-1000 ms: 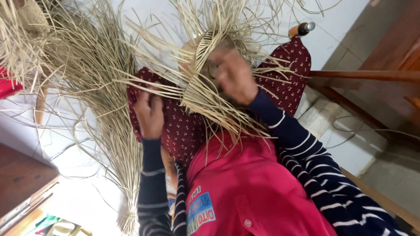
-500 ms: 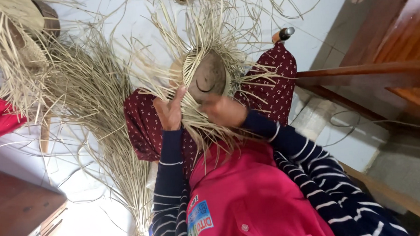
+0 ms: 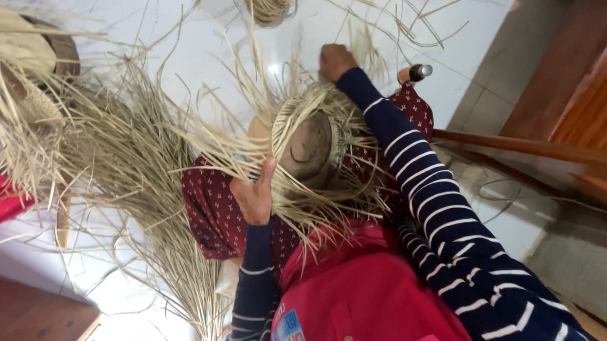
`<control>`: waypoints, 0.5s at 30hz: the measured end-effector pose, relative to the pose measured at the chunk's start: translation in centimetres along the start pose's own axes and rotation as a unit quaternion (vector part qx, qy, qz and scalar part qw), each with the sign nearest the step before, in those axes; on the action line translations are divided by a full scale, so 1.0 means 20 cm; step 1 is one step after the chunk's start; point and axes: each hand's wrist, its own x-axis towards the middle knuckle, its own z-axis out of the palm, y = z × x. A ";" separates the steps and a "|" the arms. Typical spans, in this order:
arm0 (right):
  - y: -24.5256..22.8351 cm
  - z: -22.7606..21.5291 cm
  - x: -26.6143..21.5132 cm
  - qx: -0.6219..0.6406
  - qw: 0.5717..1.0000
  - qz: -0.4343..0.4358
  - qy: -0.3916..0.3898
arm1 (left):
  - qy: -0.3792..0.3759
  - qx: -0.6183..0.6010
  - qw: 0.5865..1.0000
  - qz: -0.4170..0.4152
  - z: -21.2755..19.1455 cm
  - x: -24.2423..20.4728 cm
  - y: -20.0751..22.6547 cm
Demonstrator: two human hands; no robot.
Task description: The person weaves strands of straw around a hat form, pulling and intertwining the fibers by hand.
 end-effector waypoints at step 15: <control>-0.17 -0.29 0.49 -0.023 0.913 -0.298 0.277 | -0.013 0.022 1.000 -0.011 -0.01 0.01 -0.01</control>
